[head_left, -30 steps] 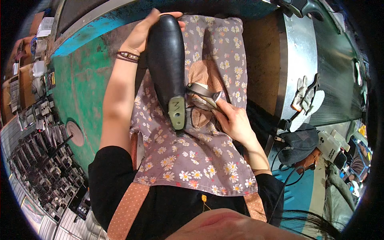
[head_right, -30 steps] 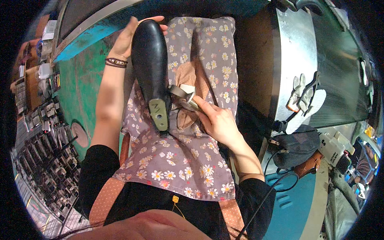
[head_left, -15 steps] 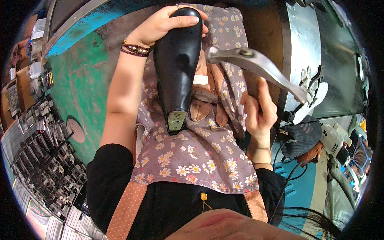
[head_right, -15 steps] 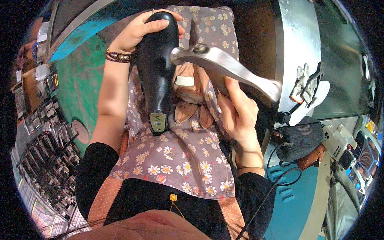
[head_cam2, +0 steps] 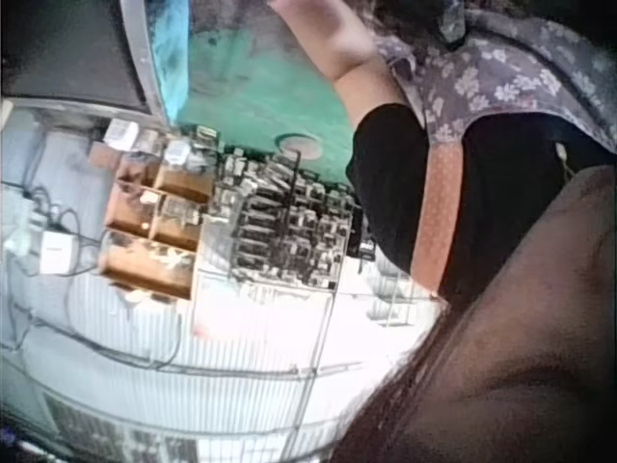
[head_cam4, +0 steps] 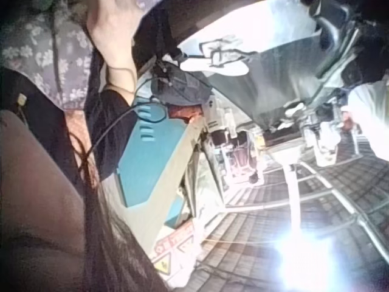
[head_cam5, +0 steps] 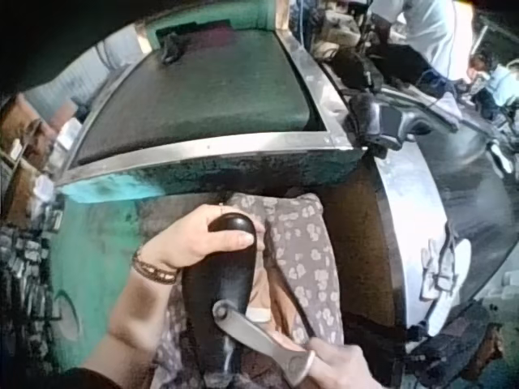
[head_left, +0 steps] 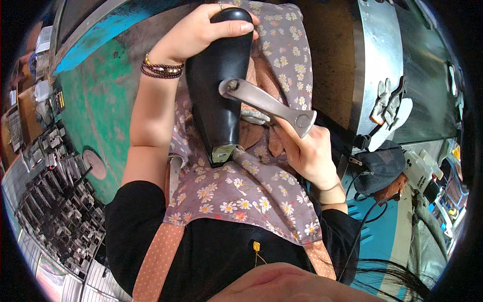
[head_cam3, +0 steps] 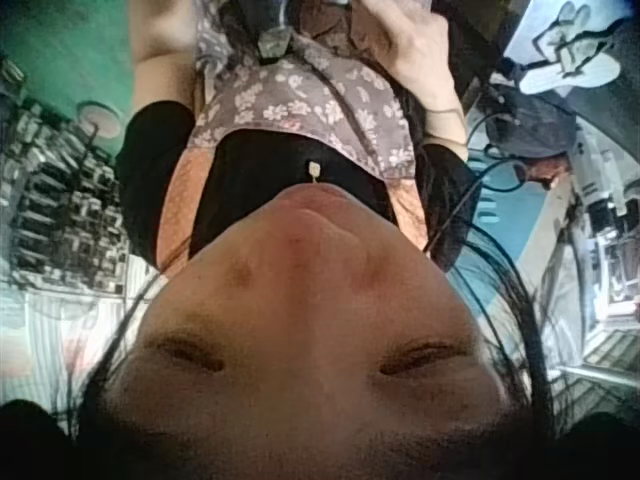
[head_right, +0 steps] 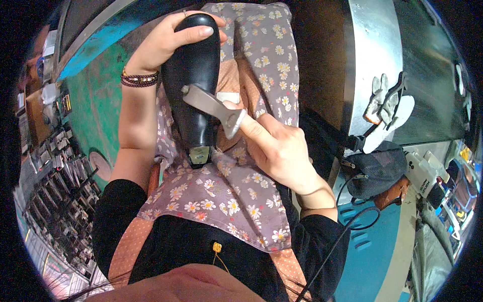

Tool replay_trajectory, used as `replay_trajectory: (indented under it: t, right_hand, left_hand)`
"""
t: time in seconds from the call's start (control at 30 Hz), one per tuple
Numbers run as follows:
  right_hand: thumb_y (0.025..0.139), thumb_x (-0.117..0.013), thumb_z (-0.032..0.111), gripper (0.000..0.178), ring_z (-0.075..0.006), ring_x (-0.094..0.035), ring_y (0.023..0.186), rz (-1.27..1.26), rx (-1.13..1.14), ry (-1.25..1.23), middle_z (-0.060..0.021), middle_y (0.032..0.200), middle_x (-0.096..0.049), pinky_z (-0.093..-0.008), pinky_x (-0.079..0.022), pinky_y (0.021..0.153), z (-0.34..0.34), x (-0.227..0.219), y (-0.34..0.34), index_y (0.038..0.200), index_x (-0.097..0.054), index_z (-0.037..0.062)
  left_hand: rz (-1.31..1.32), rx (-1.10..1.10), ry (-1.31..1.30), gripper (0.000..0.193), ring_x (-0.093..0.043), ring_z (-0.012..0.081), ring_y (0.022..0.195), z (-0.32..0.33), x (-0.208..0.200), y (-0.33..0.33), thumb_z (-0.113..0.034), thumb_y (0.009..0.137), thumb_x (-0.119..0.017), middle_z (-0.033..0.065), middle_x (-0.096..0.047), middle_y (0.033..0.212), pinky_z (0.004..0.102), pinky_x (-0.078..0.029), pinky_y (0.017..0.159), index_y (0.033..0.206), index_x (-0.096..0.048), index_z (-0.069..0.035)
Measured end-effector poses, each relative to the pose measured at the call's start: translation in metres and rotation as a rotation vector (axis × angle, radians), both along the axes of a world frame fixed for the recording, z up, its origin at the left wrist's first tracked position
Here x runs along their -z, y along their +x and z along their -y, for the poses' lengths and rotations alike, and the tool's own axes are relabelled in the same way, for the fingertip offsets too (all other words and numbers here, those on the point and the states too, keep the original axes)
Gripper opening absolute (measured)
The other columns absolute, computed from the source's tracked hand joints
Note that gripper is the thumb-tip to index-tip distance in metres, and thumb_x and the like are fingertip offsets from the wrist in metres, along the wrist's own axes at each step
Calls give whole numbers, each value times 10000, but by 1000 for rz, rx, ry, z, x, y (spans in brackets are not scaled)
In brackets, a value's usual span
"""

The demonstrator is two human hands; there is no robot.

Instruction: Using a hammer to secure or shape shoe uppers onto lasts on a conveyor belt.

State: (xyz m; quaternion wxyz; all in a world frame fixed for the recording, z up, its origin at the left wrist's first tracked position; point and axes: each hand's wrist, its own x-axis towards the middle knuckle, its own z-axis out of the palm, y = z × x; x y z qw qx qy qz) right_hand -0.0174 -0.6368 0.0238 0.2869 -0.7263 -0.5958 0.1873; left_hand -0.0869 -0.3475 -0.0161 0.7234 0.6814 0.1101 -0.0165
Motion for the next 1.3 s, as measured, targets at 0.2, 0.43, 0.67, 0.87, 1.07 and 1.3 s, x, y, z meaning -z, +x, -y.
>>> replay_trajectory:
  t: [0.2, 0.43, 0.67, 0.87, 1.07, 1.3]
  right_hand:
    - [735, -697, 16, 427, -278, -625, 660, -50, 69, 131, -107, 835, -592, -348, -509, 584, 0, -10, 1, 1151, -654, 102]
    - [718, -690, 28, 559, -223, -613, 586, 43, -38, 1, -60, 738, -550, -328, -518, 518, -5, -2, 2, 1256, -600, 149]
    - [799, -675, 32, 453, -301, -628, 633, -258, 46, -59, -141, 745, -598, -386, -521, 581, 1, 8, 3, 1244, -615, 94]
    - [848, -653, 34, 446, -300, -684, 786, -388, 77, 67, -171, 923, -676, -356, -545, 695, 12, 6, 0, 1285, -584, 93]
    - [844, -653, 28, 447, -287, -666, 700, -255, -37, 123, -156, 841, -662, -369, -532, 619, 10, 18, 0, 1283, -584, 81]
    - [855, -636, 25, 454, -316, -660, 701, -600, 13, -77, -181, 847, -658, -377, -531, 651, 19, 19, -6, 1299, -576, 95]
  left_hand:
    - [-10, 9, 37, 365, -631, 147, 970, 5, -3, 4, -265, 917, -617, 96, -689, 1051, 287, -500, 875, 1162, -614, 6]
    - [-21, -37, 3, 353, -634, 143, 958, 4, 14, -4, -265, 916, -622, 88, -689, 1038, 284, -509, 858, 1147, -614, 2]
    - [-24, -73, -10, 379, -640, 166, 974, -12, 21, -14, -270, 917, -598, 109, -684, 1047, 305, -521, 852, 1167, -589, 15]
    - [29, -167, -169, 304, -632, 192, 936, -11, 5, -17, -161, 902, -621, 118, -673, 1042, 310, -488, 881, 1135, -610, 34]
    - [15, -161, -151, 361, -640, 194, 955, -15, 6, -32, -216, 910, -604, 131, -674, 1044, 315, -513, 859, 1162, -583, 42]
    - [-1, -120, -173, 436, -646, 201, 976, -14, 26, -30, -284, 913, -593, 147, -670, 1069, 327, -533, 851, 1210, -550, 34]
